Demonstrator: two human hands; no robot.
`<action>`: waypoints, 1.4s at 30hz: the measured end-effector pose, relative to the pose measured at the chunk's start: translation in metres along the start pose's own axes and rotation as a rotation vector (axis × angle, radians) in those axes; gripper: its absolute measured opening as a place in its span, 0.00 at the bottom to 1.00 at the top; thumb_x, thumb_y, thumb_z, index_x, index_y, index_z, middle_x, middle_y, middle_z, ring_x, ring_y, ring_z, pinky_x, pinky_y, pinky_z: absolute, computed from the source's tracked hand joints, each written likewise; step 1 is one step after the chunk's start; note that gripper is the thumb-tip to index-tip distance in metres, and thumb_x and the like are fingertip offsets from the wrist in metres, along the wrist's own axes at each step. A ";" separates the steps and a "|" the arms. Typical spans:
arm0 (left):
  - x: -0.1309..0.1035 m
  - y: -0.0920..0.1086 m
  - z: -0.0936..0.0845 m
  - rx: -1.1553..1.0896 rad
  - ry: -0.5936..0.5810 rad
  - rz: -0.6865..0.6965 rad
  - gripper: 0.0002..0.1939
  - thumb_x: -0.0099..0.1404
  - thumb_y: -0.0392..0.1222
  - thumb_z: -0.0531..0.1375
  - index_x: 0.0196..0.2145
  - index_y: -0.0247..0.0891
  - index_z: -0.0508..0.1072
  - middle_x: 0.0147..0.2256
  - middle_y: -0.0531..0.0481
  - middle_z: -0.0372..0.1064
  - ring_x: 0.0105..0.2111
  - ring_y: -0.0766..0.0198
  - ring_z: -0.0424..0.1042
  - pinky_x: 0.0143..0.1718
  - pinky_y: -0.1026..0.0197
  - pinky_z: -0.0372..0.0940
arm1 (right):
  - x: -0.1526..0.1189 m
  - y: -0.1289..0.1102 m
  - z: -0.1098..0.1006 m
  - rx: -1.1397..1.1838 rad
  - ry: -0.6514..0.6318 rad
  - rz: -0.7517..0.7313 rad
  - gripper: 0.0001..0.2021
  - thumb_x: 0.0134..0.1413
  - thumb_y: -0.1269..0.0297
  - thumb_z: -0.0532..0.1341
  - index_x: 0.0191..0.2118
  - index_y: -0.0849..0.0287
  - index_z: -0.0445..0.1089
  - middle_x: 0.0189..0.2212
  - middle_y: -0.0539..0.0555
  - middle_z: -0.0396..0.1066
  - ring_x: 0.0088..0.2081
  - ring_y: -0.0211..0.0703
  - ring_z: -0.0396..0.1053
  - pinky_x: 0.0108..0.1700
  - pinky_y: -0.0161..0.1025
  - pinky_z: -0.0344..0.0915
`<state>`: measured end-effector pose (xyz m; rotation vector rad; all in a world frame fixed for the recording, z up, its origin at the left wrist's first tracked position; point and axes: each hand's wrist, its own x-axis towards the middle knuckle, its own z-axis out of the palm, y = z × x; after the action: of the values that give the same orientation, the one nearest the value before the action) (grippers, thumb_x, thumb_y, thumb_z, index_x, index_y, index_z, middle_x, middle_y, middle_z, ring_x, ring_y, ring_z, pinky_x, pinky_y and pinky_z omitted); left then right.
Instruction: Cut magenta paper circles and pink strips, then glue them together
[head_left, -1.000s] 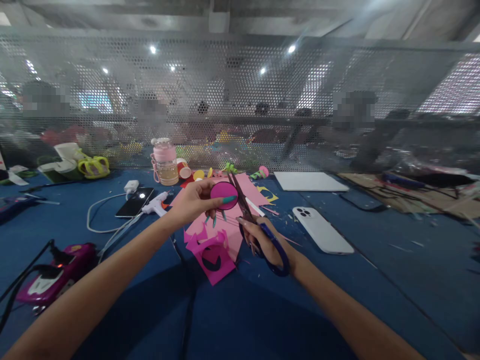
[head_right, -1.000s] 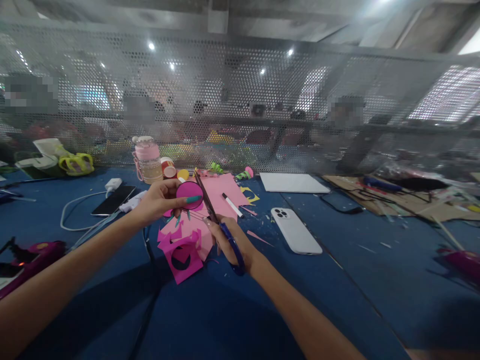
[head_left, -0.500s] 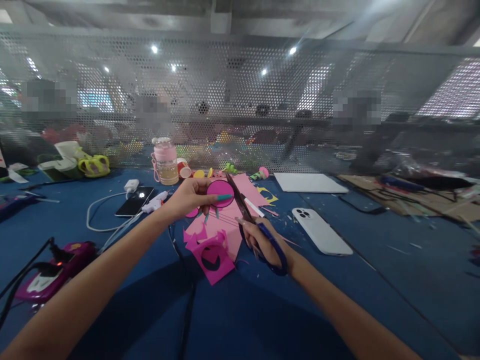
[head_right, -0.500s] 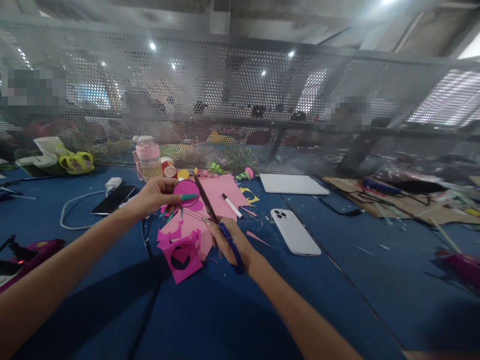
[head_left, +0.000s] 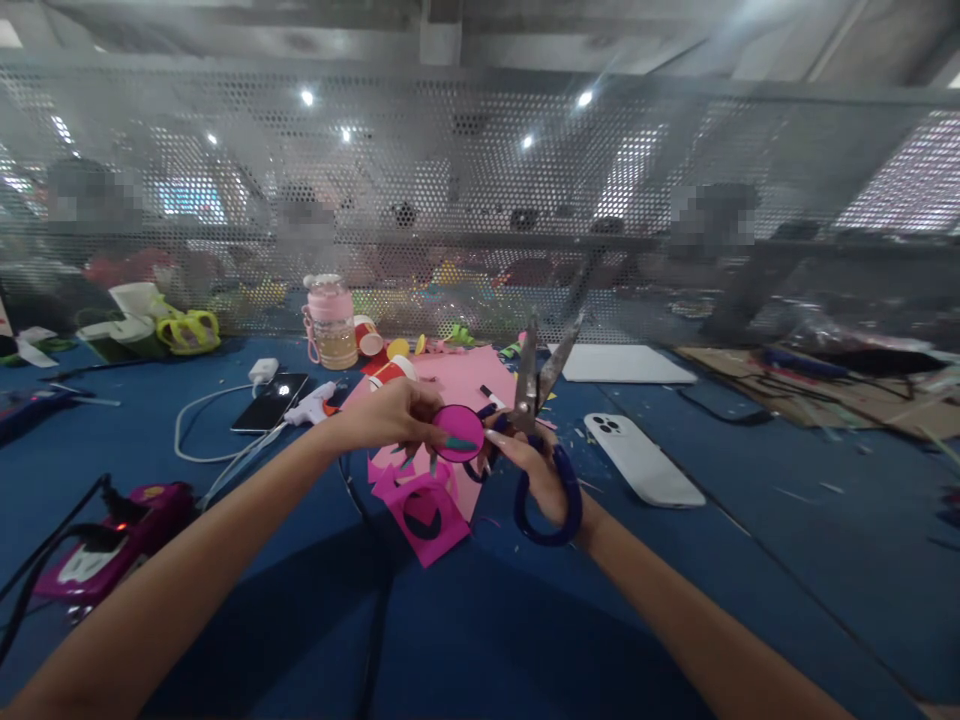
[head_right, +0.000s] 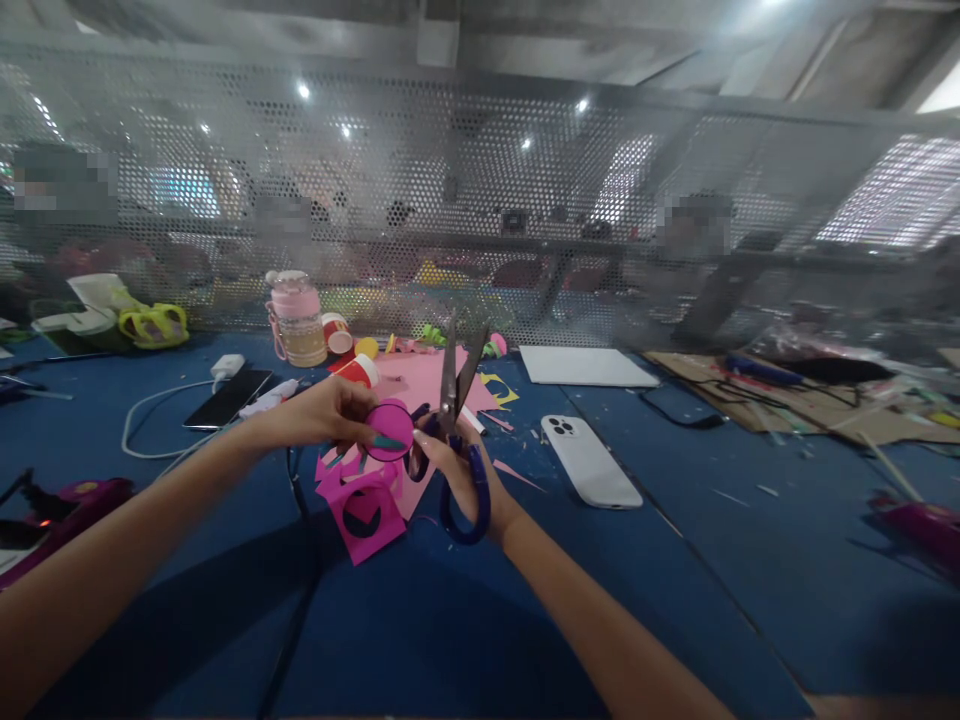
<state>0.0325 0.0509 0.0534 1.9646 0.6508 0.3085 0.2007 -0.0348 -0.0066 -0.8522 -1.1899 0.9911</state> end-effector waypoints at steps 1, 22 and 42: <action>0.001 -0.001 0.000 -0.014 0.018 0.011 0.10 0.51 0.38 0.66 0.22 0.33 0.67 0.16 0.57 0.66 0.13 0.74 0.63 0.14 0.71 0.56 | 0.000 -0.001 0.001 -0.014 0.019 0.010 0.10 0.43 0.57 0.65 0.27 0.56 0.67 0.16 0.45 0.66 0.19 0.37 0.65 0.26 0.36 0.65; 0.015 -0.022 0.003 -0.388 0.510 0.230 0.21 0.47 0.38 0.68 0.39 0.33 0.68 0.19 0.58 0.71 0.19 0.66 0.74 0.21 0.68 0.70 | 0.011 0.020 0.001 0.182 0.152 0.045 0.11 0.41 0.56 0.65 0.23 0.57 0.69 0.16 0.47 0.68 0.21 0.38 0.67 0.27 0.37 0.67; 0.023 -0.070 -0.026 -0.100 0.599 0.223 0.29 0.45 0.38 0.67 0.47 0.30 0.69 0.32 0.48 0.73 0.27 0.62 0.76 0.29 0.61 0.72 | 0.012 0.021 -0.005 0.136 0.204 0.192 0.15 0.32 0.54 0.69 0.16 0.59 0.66 0.12 0.46 0.63 0.15 0.34 0.62 0.19 0.33 0.65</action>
<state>0.0171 0.1079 0.0024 1.8478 0.7698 1.0727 0.2029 -0.0169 -0.0226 -0.9473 -0.8698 1.0987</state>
